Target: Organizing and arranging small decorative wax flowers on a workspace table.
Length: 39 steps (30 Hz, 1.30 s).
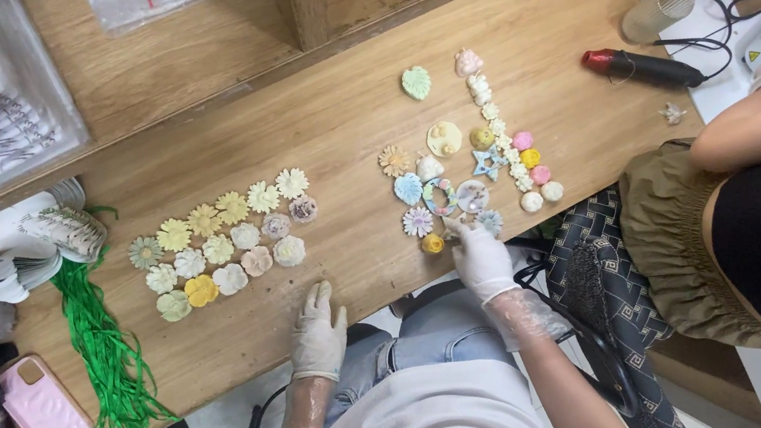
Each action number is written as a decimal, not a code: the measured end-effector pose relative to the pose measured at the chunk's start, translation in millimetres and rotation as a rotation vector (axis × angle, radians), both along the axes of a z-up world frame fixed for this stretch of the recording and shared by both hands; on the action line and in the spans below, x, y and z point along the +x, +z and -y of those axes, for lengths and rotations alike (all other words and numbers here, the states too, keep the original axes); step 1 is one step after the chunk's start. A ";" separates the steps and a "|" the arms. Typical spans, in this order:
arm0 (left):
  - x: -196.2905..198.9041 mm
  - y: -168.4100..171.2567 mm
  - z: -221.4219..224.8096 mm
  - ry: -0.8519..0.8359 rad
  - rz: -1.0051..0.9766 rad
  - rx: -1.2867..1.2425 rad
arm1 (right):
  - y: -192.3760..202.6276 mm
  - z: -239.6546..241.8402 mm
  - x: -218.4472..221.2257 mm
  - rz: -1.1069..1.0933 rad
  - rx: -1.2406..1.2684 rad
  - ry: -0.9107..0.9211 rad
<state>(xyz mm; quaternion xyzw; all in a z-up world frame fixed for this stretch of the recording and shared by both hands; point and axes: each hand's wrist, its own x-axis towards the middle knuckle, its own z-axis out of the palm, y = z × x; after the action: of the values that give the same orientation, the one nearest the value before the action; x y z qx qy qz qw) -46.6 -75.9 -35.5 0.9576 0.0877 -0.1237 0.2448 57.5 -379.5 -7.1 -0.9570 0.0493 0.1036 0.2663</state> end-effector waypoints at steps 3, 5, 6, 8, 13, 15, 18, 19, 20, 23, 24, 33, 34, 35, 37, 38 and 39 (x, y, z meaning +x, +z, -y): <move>1.7 -2.0 -3.0 0.005 0.038 -0.046 | -2.0 -2.5 -2.1 -0.074 -0.220 0.196; 1.6 -5.1 -5.4 -0.007 0.053 0.002 | 4.0 -6.8 0.4 -0.079 -0.250 0.279; 1.5 -3.9 -4.8 -0.013 0.054 0.000 | 24.2 -11.9 6.0 -0.079 -0.252 0.272; 4.9 -2.1 -7.4 -0.012 0.039 0.008 | 63.2 -25.4 21.0 -0.166 -0.214 0.161; 9.3 14.5 -11.2 0.022 0.004 -0.019 | 50.4 -5.1 61.9 -0.139 -0.132 -0.106; 11.7 21.4 -13.2 0.059 -0.029 0.007 | 43.4 5.7 88.9 -0.107 -0.101 -0.182; 8.2 16.6 -21.7 0.090 -0.016 0.036 | 20.3 17.1 138.1 0.063 -0.037 -0.218; 4.6 12.8 -23.1 0.092 0.014 0.035 | 20.4 15.4 155.9 0.110 0.013 -0.171; 0.9 9.1 -24.8 0.095 0.044 0.033 | 20.5 12.5 173.6 0.156 0.065 -0.124; -0.6 26.7 -24.2 0.170 -0.022 0.038 | -7.3 5.6 241.1 0.366 -0.180 0.097; -6.4 27.8 -27.2 0.205 -0.024 0.043 | 2.6 -7.1 245.3 0.368 -0.169 0.131; -62.8 21.6 -40.0 0.539 0.101 0.063 | -48.9 -37.9 308.4 0.101 -0.217 0.168; -70.5 17.3 -40.1 0.573 0.092 0.062 | -49.8 -39.4 312.5 0.135 -0.218 0.158; -78.7 13.7 -40.7 0.602 0.083 0.060 | -50.8 -39.8 315.2 0.168 -0.218 0.143; -86.6 12.1 -37.6 0.656 0.062 0.058 | -50.6 -46.3 322.0 0.153 -0.210 0.177; -90.8 11.3 -35.8 0.682 0.041 0.052 | -51.5 -47.1 323.7 0.134 -0.209 0.182; -92.4 9.9 -37.1 0.690 0.039 0.053 | -46.0 -52.7 323.0 0.133 -0.207 0.191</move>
<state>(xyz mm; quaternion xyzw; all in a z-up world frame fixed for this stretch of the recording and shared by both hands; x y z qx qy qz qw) -139.0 -38.8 -25.7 0.8798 0.4049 -0.0129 0.2487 380.5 -326.8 -53.1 -0.9845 -0.0492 0.0592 0.1577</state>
